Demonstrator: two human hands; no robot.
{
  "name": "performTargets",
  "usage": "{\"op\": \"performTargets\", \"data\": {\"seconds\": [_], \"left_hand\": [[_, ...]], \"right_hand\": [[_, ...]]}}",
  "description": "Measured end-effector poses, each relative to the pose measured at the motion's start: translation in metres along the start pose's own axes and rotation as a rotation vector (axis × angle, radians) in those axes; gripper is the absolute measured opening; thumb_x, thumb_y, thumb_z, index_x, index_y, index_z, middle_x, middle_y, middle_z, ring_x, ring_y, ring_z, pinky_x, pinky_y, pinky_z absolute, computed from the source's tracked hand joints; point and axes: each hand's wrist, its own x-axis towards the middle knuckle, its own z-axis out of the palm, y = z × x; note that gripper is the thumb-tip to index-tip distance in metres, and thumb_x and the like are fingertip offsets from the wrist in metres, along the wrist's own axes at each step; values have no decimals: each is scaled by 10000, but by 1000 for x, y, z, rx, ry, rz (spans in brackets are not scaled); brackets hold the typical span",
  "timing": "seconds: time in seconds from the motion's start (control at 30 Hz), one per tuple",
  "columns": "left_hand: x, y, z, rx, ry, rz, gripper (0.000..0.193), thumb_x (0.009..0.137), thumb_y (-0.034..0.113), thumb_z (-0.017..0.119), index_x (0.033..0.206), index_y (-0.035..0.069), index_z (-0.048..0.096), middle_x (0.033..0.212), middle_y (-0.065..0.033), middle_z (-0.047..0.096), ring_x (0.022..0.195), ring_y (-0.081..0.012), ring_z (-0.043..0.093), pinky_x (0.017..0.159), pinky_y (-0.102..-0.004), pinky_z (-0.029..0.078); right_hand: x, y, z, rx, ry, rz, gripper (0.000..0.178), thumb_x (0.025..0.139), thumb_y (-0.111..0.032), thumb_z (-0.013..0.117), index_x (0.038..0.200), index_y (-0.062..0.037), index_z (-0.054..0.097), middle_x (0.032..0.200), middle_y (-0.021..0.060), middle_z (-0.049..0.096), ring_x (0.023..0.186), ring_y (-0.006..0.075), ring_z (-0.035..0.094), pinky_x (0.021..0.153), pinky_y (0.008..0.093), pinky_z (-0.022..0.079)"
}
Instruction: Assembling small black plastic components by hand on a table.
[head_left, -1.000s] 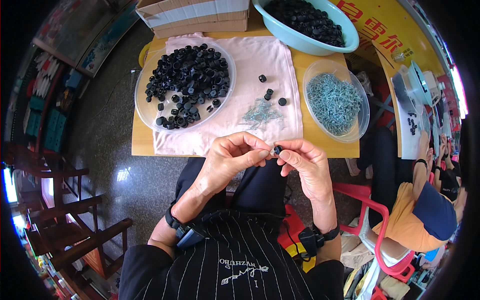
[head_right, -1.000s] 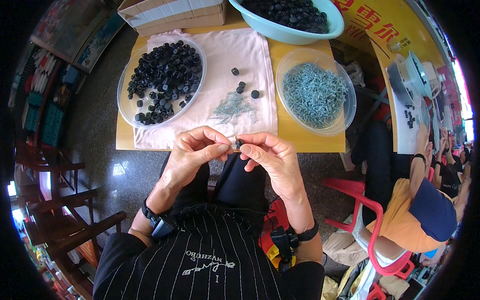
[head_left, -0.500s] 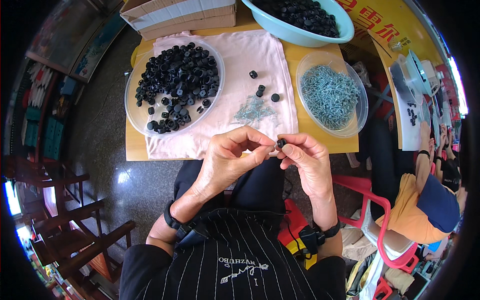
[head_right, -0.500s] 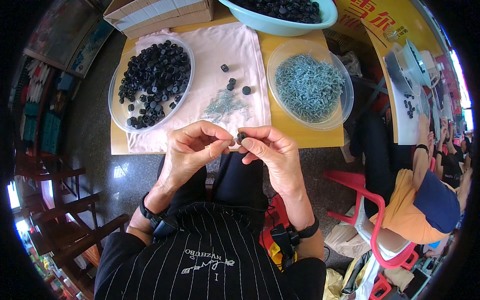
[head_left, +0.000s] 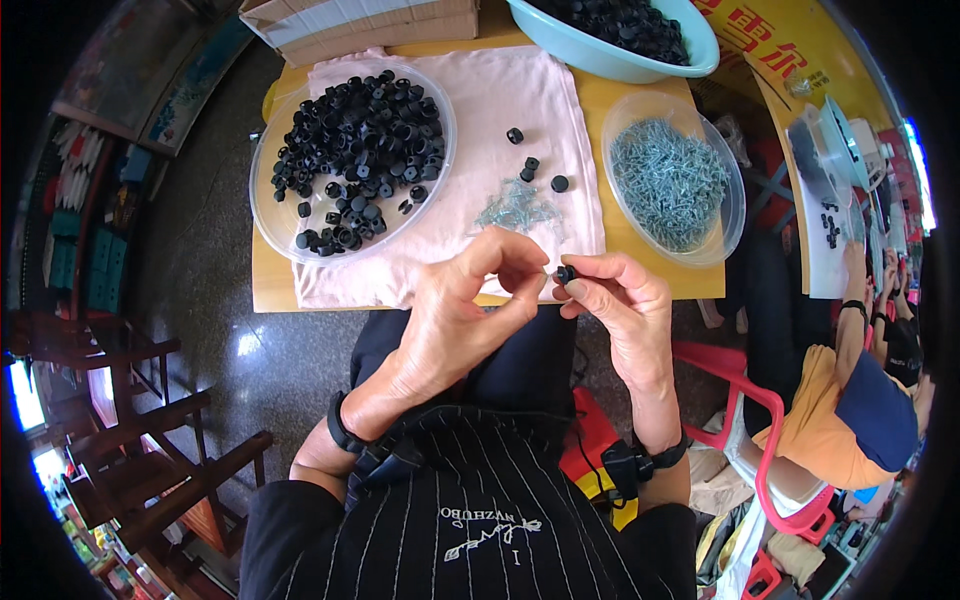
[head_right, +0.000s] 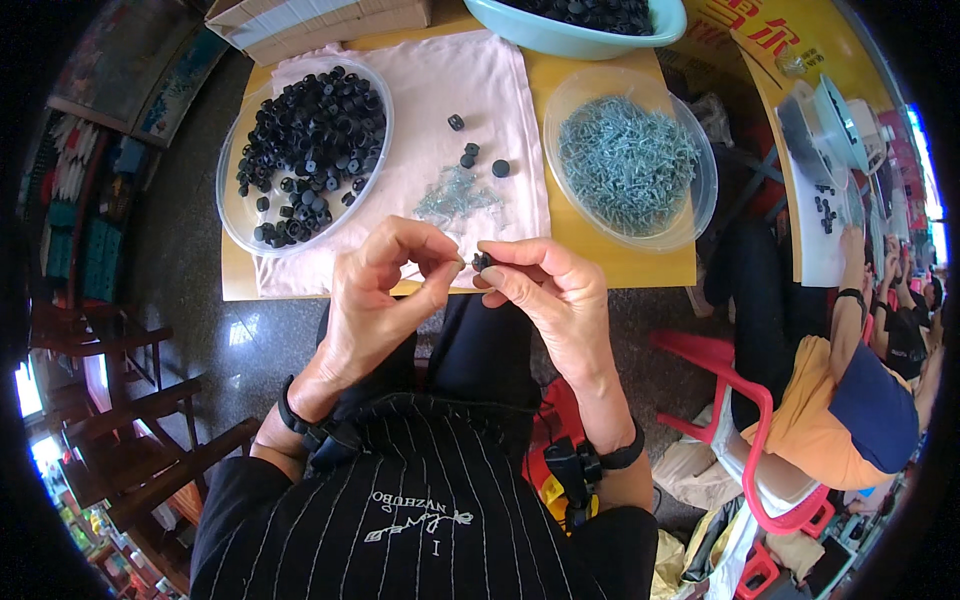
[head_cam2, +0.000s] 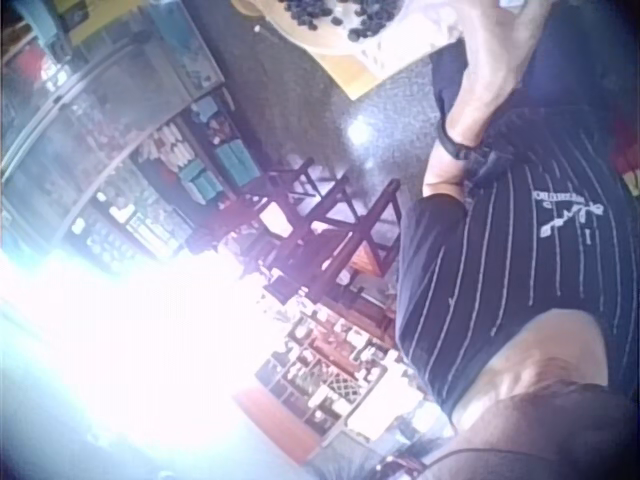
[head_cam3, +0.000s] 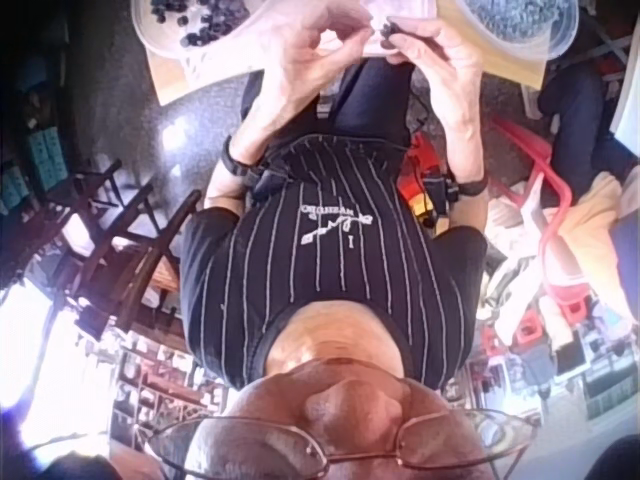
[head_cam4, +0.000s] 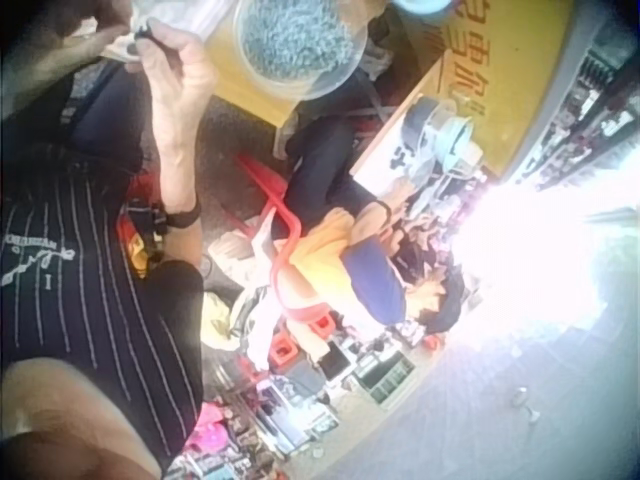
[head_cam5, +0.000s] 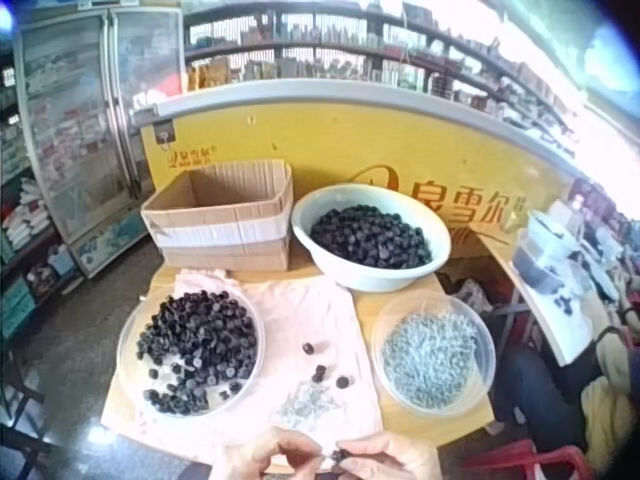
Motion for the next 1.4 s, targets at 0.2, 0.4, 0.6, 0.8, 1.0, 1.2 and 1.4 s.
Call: {"op": "performTargets", "data": {"seconds": [0.2, 0.4, 0.6, 0.8, 1.0, 1.2, 1.4], "left_hand": [[-1, 5, 3, 404, 22, 319, 345, 721, -97, 677, 1027, 29, 579, 852, -94, 619, 759, -175, 658, 694, -262, 513], [-1, 9, 3, 238, 28, 238, 315, 744, -71, 634, 1027, 47, 564, 796, -83, 601, 750, -213, 632, 643, -302, 532], [1, 14, -7, 194, -81, 120, 336, 770, -60, 613, 1079, 36, 522, 798, -75, 609, 759, -165, 659, 677, -290, 547], [3, 17, -8, 164, -130, 79, 353, 769, -51, 608, 1093, 40, 502, 765, -53, 605, 742, -159, 655, 677, -282, 534], [6, 11, -7, 83, -104, 20, 324, 781, -27, 605, 1081, 41, 504, 780, -45, 622, 741, -140, 644, 686, -276, 523], [0, -1, -3, -46, -74, 5, 305, 792, -13, 608, 1074, 39, 506, 799, -42, 635, 770, -122, 641, 689, -268, 519], [0, -1, -4, -59, -97, -70, 273, 841, 23, 624, 1085, 31, 505, 842, -69, 657, 797, -132, 651, 706, -266, 518]], "right_hand": [[-3, 3, 1, -27, 19, -22, 191, 870, -4, 621, 1054, 47, 625, 932, 116, 676, 846, 147, 664, 718, 236, 544], [-4, 4, 3, -32, 10, -34, 192, 871, 14, 613, 1059, 49, 623, 943, 116, 674, 840, 143, 661, 738, 237, 544], [-6, -1, 6, -214, 1, -137, 182, 856, 40, 618, 1037, 50, 631, 934, 99, 661, 815, 131, 650, 728, 231, 536], [-7, 2, 7, -209, -10, -133, 181, 857, 41, 617, 1037, 44, 634, 938, 95, 658, 818, 123, 642, 734, 228, 534], [-6, 6, 4, -3, 7, -23, 187, 861, 24, 620, 1047, 44, 627, 948, 104, 662, 831, 135, 651, 743, 244, 546], [-7, 8, 5, -18, 6, -50, 186, 861, 22, 620, 1046, 43, 623, 956, 107, 658, 840, 146, 652, 751, 256, 553], [-5, 11, 4, -54, -5, -47, 180, 858, 24, 624, 1038, 35, 630, 976, 94, 645, 829, 137, 645, 743, 249, 552]]}}
